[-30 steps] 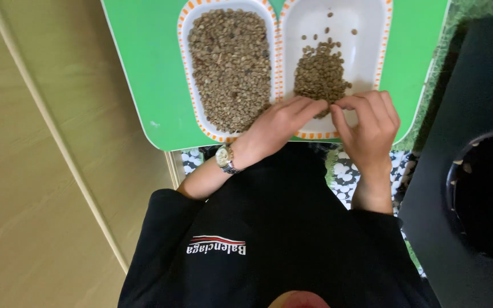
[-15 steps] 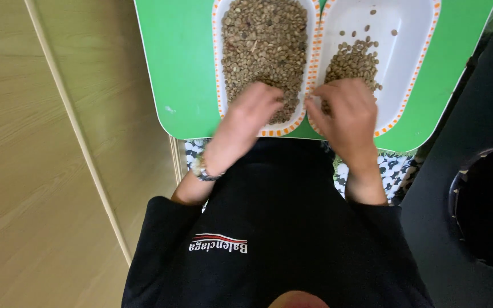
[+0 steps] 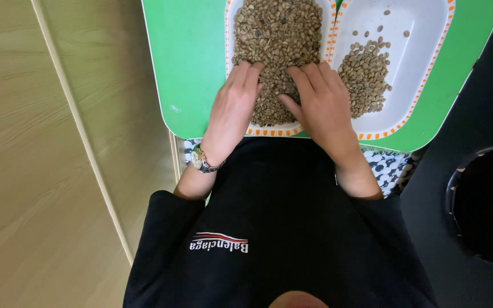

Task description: The person sorts green coffee beans by hand, picking out unwanted items and transferring them between two white trays placed on a green cutting board. The person uses both hands to sift through the beans and separate them.

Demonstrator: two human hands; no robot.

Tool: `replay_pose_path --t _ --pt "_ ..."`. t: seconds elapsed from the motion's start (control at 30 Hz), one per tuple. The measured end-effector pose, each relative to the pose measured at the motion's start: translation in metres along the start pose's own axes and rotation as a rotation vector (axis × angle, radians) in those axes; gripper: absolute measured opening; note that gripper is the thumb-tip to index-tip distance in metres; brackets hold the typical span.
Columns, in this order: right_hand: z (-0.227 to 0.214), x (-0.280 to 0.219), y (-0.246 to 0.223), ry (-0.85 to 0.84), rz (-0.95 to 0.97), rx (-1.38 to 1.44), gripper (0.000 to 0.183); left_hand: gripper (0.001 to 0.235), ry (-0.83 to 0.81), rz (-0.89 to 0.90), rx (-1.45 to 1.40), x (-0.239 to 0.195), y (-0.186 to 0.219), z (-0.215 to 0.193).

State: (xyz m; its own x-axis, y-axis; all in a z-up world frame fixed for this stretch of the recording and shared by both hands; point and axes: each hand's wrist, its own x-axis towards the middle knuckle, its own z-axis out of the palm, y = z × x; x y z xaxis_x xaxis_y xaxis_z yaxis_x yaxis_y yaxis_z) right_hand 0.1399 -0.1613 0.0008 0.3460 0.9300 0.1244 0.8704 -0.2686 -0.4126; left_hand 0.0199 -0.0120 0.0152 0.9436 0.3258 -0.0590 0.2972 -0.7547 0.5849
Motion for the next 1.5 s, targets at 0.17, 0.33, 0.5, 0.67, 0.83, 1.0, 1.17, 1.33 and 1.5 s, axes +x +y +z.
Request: replay_pose_path --t 0.17,0.33,0.5,0.67,0.83,1.0,1.17,1.33,1.5 --pt "0.007 0.001 0.003 0.014 -0.013 0.048 0.038 0.027 0.044 0.069 -0.144 -0.002 -0.013 0.013" --pt "0.011 0.001 0.006 0.033 -0.025 0.131 0.038 0.029 0.069 0.060 -0.307 -0.003 -0.016 0.018" --pt "0.015 0.001 0.005 0.047 0.015 0.194 0.028 0.030 0.116 0.061 -0.409 -0.003 -0.022 0.029" --pt "0.018 0.002 0.006 0.108 0.021 0.290 0.020 0.029 0.155 0.079 -0.457 -0.001 -0.019 0.030" --pt "0.019 0.000 0.008 0.133 0.036 0.317 0.016 0.028 0.163 0.080 -0.459 -0.002 -0.019 0.033" --pt "0.021 0.001 0.007 0.150 0.041 0.316 0.015 0.026 0.170 0.086 -0.458 -0.001 -0.017 0.029" --pt "0.020 0.001 0.008 0.156 0.046 0.323 0.014 0.026 0.176 0.088 -0.460 -0.001 -0.016 0.028" --pt "0.017 0.001 0.005 0.157 0.060 0.330 0.015 0.026 0.181 0.097 -0.457 -0.001 -0.017 0.030" --pt "0.014 0.002 0.005 0.167 0.062 0.371 0.015 0.026 0.187 0.116 -0.439 -0.001 -0.014 0.026"
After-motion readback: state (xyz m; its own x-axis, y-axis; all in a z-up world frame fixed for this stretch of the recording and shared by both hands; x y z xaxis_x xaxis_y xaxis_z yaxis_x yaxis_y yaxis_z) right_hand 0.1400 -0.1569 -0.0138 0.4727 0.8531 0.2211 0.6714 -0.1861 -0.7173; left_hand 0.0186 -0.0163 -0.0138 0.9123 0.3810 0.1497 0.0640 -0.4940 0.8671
